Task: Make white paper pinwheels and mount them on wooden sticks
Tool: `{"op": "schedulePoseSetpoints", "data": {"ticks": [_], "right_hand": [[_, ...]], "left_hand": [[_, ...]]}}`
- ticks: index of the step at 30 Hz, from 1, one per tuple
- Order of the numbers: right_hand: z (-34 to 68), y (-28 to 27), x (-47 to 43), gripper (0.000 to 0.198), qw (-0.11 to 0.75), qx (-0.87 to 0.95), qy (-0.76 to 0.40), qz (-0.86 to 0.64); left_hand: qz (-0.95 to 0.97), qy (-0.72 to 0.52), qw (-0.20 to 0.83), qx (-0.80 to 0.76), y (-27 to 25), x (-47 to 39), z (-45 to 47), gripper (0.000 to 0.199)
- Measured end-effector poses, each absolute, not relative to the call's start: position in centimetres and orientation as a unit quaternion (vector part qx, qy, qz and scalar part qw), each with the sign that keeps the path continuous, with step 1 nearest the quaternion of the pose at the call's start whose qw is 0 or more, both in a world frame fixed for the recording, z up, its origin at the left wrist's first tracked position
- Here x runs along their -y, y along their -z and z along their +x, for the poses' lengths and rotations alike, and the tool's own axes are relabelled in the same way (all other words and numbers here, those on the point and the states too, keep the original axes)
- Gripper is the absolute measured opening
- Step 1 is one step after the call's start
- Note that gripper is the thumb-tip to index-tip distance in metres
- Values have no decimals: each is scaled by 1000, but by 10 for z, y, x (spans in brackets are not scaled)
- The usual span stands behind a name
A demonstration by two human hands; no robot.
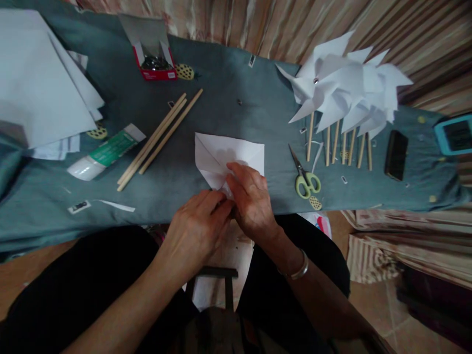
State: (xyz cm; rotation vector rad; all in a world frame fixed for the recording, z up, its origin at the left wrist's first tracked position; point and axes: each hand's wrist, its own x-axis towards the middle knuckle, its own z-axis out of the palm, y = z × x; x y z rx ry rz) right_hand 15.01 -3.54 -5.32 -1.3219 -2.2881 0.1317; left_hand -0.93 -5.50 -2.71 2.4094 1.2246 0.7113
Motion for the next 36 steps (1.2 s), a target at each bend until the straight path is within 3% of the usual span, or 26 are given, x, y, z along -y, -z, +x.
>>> {"op": "schedulePoseSetpoints", "data": {"ticks": [8,17,22,26,30,36], "right_hand": [[178,35,19,41,294,789,-145,-520],[192,42,-29,41,226,783,-89,-573],[196,32,-20,34,233,770,-81,-588],[204,30,-5,31,263,713,-167,-628],[207,32,9,29,280,672,-236,-643],[208,30,17,24,289,675,-223,-641]], "left_hand": [[851,-251,125,-445,35,54,-13,16],[849,-260,125,-442,34,48,-22,21],[830,-267,72,-484,36,33,-44,19],[822,-236,58,-515,29,24,-58,25],[813,-293,65,-498,22,32,-47,33],[870,-262,80,-409,33,51,-12,18]]}}
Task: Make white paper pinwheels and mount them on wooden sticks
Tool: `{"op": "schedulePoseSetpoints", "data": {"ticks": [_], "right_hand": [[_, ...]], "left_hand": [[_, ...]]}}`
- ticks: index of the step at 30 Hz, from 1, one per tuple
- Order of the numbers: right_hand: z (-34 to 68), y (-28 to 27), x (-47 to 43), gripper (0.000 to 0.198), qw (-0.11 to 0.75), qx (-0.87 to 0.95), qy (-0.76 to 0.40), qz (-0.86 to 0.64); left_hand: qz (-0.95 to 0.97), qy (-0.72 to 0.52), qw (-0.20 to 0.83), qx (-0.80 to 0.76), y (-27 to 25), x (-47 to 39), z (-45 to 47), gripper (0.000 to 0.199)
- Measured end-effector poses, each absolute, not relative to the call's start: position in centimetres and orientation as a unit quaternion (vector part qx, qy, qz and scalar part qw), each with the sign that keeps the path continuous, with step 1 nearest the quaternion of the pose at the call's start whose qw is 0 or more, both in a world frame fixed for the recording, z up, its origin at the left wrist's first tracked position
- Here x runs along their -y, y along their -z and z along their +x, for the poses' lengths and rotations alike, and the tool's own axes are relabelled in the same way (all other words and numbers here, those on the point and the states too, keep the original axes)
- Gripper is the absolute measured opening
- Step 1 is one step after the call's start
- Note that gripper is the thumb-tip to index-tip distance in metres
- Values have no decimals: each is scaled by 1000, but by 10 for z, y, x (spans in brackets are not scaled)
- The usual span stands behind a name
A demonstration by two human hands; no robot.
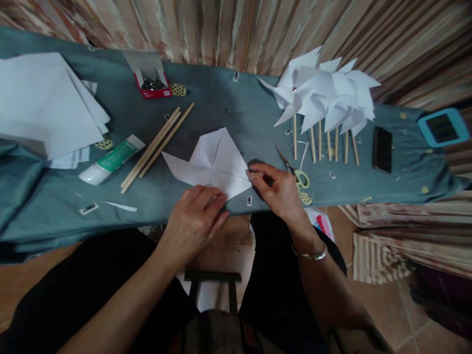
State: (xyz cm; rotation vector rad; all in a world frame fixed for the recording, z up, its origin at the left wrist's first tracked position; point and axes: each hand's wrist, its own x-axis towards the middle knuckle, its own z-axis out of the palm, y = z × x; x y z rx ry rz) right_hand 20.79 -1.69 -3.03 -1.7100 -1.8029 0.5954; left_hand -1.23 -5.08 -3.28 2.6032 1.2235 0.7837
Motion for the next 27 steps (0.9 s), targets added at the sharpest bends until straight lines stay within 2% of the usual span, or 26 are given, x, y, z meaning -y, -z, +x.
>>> {"op": "schedulePoseSetpoints", "data": {"ticks": [4,10,15,19,27], "right_hand": [[212,29,18,23,296,673,-208,-645],[221,30,21,23,313,675,-217,-632],[225,27,25,27,327,722,-213,-571],[222,24,32,32,287,774,-225,-518],[212,24,42,32,208,825,-193,-489]], "left_hand": [[865,-221,94,-440,36,50,-8,13],[870,-229,76,-429,32,49,-9,14],[883,-219,79,-408,32,53,-10,14],[890,-223,92,-388,33,57,-12,14],[907,-185,93,-368,40,58,-8,28]]}}
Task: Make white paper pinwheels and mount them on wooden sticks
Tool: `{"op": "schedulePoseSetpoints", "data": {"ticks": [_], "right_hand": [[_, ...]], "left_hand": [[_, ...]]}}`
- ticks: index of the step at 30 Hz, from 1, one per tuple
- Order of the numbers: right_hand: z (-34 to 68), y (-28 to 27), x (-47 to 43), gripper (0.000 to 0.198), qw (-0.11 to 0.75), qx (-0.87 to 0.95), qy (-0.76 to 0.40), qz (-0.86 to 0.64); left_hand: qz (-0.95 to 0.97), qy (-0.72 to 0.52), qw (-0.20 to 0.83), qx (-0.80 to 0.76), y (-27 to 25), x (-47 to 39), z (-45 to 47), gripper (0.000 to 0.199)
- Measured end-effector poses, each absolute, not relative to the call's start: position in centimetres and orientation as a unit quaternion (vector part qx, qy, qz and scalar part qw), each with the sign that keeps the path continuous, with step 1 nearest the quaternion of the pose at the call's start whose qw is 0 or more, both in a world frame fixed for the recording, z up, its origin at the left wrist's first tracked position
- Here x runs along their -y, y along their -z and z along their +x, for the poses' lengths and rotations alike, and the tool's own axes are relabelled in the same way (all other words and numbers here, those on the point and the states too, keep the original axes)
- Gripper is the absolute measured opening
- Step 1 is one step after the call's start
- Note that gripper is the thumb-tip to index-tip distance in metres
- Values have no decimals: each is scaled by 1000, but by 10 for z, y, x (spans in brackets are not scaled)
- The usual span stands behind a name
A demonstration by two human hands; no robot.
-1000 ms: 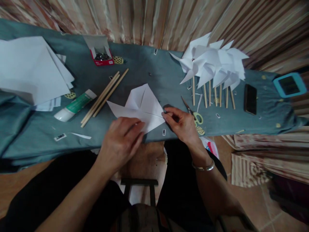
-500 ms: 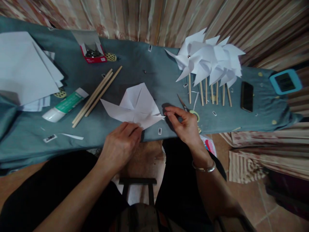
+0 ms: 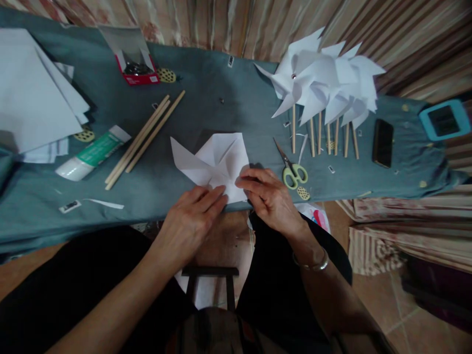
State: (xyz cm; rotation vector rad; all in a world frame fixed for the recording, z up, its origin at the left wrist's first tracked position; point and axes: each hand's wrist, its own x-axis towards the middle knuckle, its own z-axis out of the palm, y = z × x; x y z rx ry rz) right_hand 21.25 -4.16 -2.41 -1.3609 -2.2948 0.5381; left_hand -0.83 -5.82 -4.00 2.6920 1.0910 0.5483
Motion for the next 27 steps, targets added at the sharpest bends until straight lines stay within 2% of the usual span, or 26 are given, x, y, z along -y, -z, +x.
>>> {"op": "schedulePoseSetpoints", "data": {"ticks": [7,15,20,27], "right_hand": [[217,17,46,29,165,851,-164,-471],[241,12,59,26,209,817,-218,-491],[247,14,57,36,271,751,-266,-540],[236,12,55,50,221,747,-340,-527]], "left_hand": [[906,-171,97,-375,43,58,-5,29],[903,-178,94,-380,45,58,-5,26],[905,-192,69,-373,45,57,-5,22],[894,-245,78,-366,43,61,-10,20]]}}
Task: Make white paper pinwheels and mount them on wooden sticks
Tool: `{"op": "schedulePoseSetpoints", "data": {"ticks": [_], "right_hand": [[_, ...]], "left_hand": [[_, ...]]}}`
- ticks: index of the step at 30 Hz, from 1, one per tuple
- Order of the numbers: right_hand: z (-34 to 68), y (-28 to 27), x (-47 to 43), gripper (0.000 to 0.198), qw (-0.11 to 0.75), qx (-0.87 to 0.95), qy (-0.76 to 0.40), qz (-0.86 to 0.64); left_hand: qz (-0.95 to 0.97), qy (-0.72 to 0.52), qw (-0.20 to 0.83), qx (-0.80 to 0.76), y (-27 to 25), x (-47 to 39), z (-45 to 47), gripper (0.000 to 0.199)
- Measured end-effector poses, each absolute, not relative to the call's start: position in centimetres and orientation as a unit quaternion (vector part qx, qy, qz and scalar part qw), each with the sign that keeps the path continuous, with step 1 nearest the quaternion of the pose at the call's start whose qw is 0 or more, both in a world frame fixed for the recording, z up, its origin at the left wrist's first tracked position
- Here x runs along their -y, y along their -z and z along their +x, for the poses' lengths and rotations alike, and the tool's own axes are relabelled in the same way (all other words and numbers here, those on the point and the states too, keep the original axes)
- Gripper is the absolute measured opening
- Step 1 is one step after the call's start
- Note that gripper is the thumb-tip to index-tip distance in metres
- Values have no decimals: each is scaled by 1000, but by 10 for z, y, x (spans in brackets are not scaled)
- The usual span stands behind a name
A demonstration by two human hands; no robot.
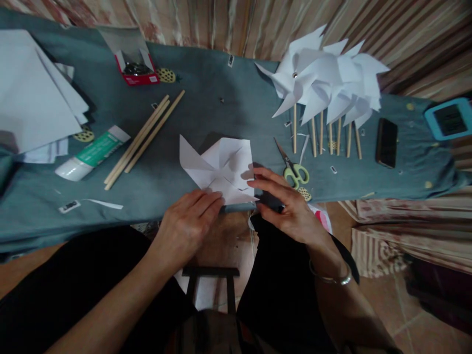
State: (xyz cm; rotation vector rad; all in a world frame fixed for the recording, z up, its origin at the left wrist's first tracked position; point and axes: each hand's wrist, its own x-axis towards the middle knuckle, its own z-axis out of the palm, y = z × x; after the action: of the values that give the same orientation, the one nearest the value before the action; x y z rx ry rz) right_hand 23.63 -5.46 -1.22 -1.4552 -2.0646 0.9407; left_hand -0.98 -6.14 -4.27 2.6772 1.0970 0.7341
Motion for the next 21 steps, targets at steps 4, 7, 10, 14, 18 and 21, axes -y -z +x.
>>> {"op": "schedulePoseSetpoints", "data": {"ticks": [4,7,10,14,18,21], "right_hand": [[231,9,54,33,241,732,-396,-499],[227,9,51,17,263,716,-426,-486],[221,12,47,13,276,713,-423,-486],[209,20,40,12,285,719,-387,-501],[196,30,36,8,320,706,-348,-527],[190,35,35,7,333,696,-328,-545]], "left_hand": [[893,-255,103,-357,42,65,-14,20],[895,-252,109,-351,42,67,-16,21],[894,-253,111,-354,42,69,-15,19],[891,-250,118,-361,40,69,-14,17],[890,-242,124,-367,37,69,-14,18],[886,-247,134,-369,37,69,-14,17]]}}
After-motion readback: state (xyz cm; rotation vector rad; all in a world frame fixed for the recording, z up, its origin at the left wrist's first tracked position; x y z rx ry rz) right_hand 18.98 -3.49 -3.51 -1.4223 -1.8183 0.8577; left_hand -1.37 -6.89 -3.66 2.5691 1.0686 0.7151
